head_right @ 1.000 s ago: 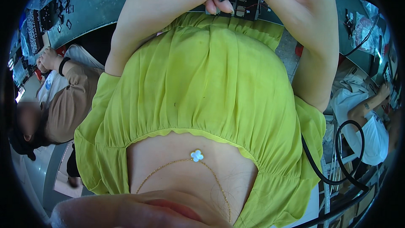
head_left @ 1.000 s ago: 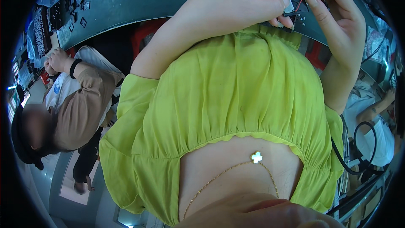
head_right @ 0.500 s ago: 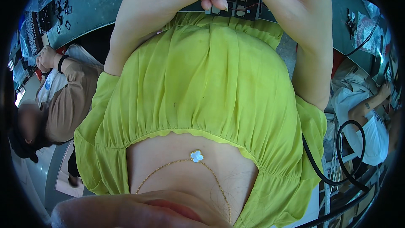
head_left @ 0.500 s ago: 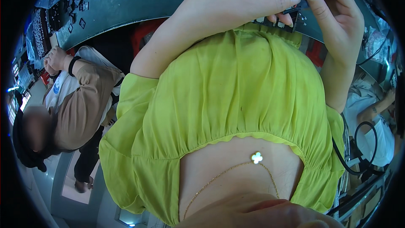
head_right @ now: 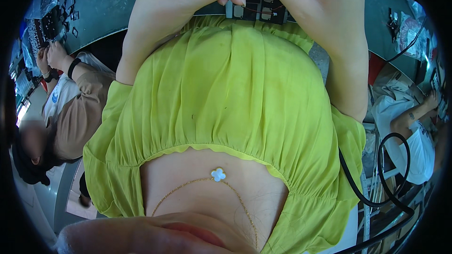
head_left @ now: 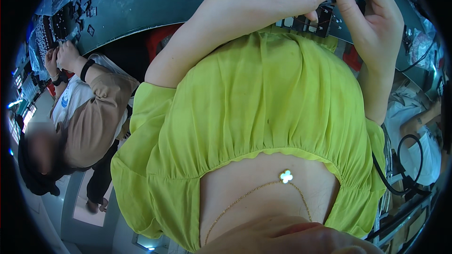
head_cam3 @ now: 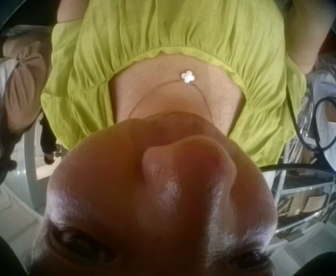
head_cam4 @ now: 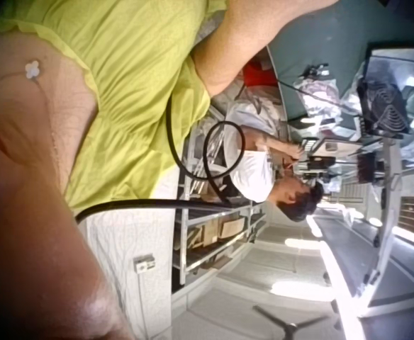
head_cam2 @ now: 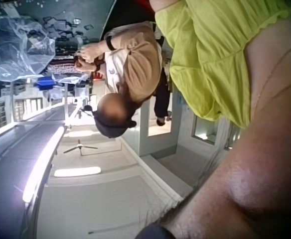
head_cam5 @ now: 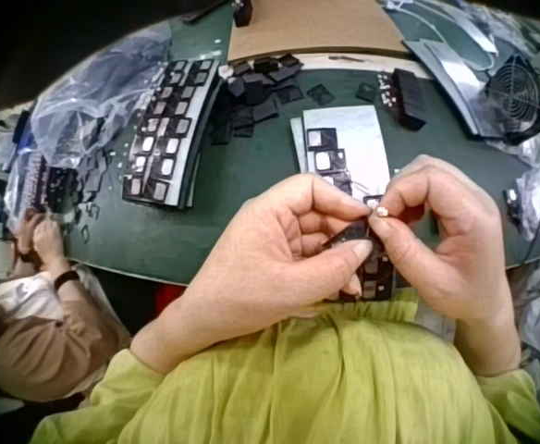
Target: Inspecting and preparing small electronic modules and wiring at a manual workstation.
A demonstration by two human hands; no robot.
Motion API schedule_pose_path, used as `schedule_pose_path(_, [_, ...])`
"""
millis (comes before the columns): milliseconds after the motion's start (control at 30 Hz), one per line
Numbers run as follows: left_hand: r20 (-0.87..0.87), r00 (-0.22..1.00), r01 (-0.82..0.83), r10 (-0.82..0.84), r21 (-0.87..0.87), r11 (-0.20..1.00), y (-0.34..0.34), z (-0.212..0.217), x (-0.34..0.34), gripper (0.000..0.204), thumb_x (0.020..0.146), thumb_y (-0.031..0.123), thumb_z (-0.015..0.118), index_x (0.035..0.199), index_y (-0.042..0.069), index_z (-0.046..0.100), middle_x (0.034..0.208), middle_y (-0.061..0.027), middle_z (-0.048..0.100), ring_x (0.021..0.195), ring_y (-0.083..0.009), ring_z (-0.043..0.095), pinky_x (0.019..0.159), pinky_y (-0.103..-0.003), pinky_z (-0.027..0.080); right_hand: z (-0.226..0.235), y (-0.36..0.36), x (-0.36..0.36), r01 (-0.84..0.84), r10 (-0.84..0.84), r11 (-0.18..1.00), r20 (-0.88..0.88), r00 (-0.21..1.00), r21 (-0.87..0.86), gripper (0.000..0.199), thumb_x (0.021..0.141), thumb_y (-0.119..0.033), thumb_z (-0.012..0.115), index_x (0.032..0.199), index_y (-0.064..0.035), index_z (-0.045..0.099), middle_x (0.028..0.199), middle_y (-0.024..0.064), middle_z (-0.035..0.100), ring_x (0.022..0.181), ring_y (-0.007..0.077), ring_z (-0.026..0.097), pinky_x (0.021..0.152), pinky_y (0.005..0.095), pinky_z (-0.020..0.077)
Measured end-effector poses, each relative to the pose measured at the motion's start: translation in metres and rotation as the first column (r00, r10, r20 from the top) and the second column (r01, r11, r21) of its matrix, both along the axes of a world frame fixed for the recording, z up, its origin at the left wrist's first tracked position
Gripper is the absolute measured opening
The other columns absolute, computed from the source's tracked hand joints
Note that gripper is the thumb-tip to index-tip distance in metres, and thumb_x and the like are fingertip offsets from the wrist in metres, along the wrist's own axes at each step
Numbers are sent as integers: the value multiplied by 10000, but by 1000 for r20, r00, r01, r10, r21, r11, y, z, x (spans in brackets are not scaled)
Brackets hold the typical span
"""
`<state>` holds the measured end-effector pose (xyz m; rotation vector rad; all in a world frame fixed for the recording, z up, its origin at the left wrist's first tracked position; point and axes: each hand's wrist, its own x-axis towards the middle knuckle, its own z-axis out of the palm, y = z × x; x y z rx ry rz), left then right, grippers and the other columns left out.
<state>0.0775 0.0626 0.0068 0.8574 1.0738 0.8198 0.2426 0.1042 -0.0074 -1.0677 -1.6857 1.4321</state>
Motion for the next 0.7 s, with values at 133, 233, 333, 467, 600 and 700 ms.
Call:
schedule_pose_path(133, [-205,974,107,-97,36,994,3,-1,-1,180,823,-25,570,984,-33,490,806,-86,582,660,-96,595,567,-142,485,-6,0,0,-14,22,990,-59,998,140,79,734,38,581,758,-23,537,769,37,516,623,93,407,561,186,338])
schedule_pose_path(233, [-59,998,33,-29,72,997,0,-5,2,178,813,-30,570,974,-27,493,793,-76,570,646,-90,582,553,-137,472,-13,2,6,-32,44,997,-206,978,64,72,737,34,579,763,-17,534,773,42,517,623,94,413,563,179,339])
schedule_pose_path(333, [15,1000,-4,3,66,998,-3,-7,4,177,807,-33,569,968,-23,496,787,-70,564,638,-86,575,544,-134,464,-17,1,6,-45,47,999,-282,958,15,69,739,31,577,767,-14,533,776,46,518,625,95,419,566,174,342])
schedule_pose_path(467, [90,995,-46,44,17,999,-5,-7,2,173,801,-35,564,960,-17,499,780,-64,555,627,-81,567,533,-130,454,-19,0,4,-71,46,996,-361,931,-56,63,743,27,573,775,-10,532,782,53,521,630,96,432,575,166,348])
schedule_pose_path(600, [67,998,20,-16,-68,997,-3,-2,1,171,806,-31,561,965,-15,502,786,-69,556,636,-83,573,533,-132,456,-19,5,8,-103,88,994,-342,936,-27,72,756,21,580,799,-10,531,789,56,524,633,94,440,572,161,351])
schedule_pose_path(700, [94,996,0,9,-97,995,-7,-1,0,167,813,-24,561,970,-17,503,789,-68,557,640,-85,576,536,-135,460,-23,7,11,-126,115,992,-336,935,-11,80,765,16,586,817,-11,531,794,59,526,635,92,446,570,157,354])
